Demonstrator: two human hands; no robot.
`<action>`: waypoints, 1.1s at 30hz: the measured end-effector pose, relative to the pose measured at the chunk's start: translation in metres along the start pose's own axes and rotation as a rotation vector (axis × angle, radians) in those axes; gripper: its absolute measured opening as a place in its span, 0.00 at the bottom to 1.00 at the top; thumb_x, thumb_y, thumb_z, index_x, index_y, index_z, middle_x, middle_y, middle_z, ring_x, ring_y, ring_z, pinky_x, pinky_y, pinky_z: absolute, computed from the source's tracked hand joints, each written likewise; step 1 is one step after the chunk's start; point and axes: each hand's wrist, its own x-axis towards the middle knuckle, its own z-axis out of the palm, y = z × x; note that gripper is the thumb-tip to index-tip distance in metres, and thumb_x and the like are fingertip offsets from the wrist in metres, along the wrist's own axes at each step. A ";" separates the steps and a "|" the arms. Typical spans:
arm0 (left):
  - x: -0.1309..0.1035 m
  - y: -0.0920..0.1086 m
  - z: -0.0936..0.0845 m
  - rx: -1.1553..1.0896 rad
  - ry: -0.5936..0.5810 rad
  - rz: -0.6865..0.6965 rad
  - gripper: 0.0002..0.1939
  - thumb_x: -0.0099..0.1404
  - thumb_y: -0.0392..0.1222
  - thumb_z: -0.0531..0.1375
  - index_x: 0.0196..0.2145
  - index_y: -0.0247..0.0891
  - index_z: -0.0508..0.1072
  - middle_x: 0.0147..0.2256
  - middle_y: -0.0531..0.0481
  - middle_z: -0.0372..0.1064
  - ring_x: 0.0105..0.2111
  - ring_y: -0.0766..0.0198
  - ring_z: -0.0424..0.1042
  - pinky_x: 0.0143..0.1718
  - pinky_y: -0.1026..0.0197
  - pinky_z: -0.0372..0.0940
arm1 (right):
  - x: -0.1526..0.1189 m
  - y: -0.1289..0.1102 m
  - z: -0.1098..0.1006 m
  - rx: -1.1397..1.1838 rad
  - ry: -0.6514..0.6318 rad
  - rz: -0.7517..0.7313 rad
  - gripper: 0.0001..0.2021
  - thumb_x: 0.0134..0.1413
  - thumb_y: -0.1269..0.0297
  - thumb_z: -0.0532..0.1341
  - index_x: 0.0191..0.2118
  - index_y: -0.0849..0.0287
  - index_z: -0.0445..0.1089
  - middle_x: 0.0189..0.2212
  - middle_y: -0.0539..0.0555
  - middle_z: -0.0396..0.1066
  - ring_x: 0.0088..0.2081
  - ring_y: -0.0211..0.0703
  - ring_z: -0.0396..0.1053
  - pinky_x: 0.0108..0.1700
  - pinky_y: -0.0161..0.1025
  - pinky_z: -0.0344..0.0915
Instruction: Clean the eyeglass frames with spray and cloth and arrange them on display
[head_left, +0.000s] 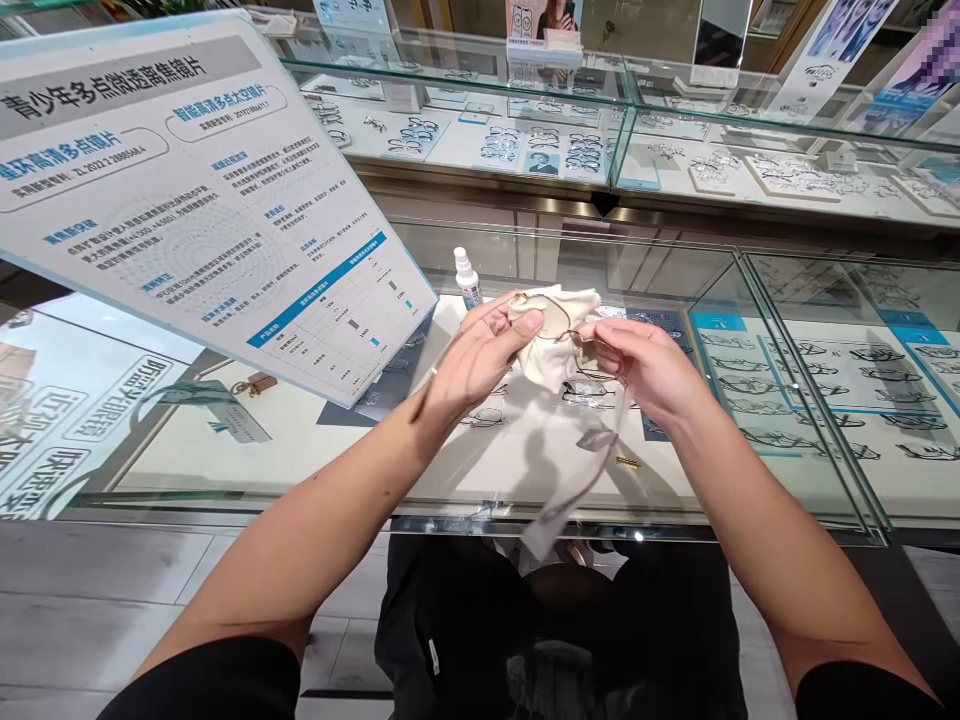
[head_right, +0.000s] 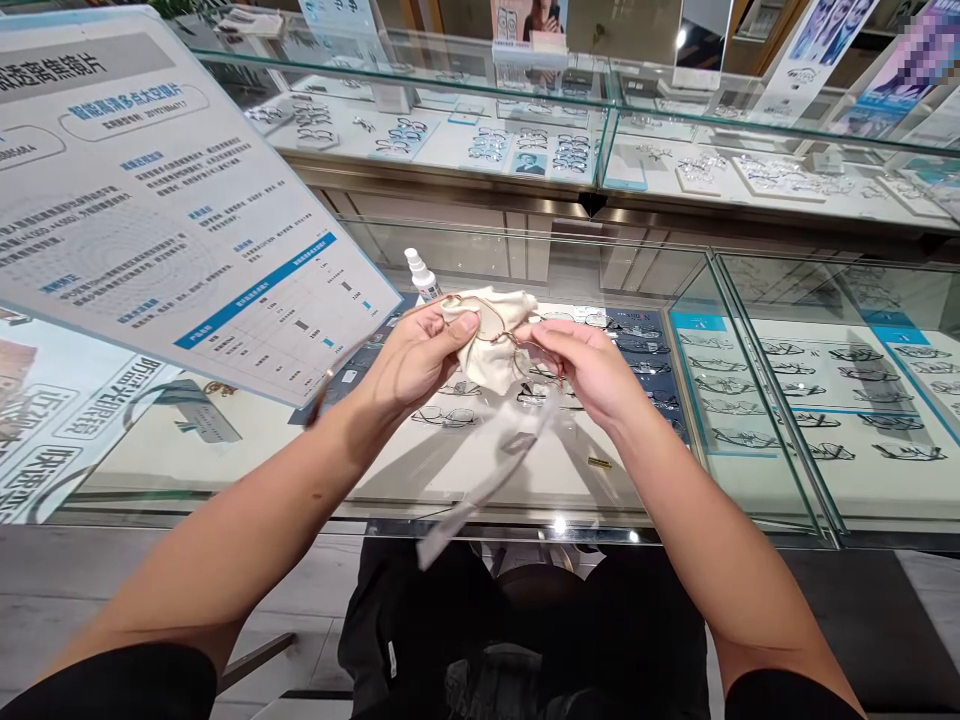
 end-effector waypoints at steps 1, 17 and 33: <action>0.002 0.000 -0.001 -0.017 0.011 0.032 0.20 0.64 0.56 0.76 0.43 0.39 0.80 0.37 0.51 0.80 0.35 0.64 0.75 0.40 0.62 0.70 | 0.001 -0.002 -0.003 0.003 0.044 -0.030 0.16 0.48 0.47 0.78 0.35 0.54 0.86 0.31 0.52 0.72 0.30 0.39 0.53 0.34 0.42 0.49; 0.000 0.007 -0.005 0.103 -0.116 0.028 0.19 0.62 0.54 0.77 0.39 0.37 0.82 0.36 0.48 0.80 0.35 0.61 0.77 0.39 0.61 0.70 | -0.009 0.012 0.011 -0.065 -0.111 0.072 0.15 0.46 0.50 0.81 0.34 0.55 0.86 0.38 0.56 0.83 0.39 0.43 0.74 0.47 0.43 0.67; 0.000 -0.001 0.005 0.000 -0.133 -0.001 0.23 0.55 0.51 0.82 0.37 0.37 0.78 0.32 0.51 0.79 0.32 0.64 0.77 0.39 0.61 0.70 | -0.009 0.019 0.014 -0.005 -0.192 0.142 0.19 0.49 0.47 0.80 0.33 0.59 0.82 0.33 0.53 0.77 0.29 0.35 0.56 0.34 0.39 0.51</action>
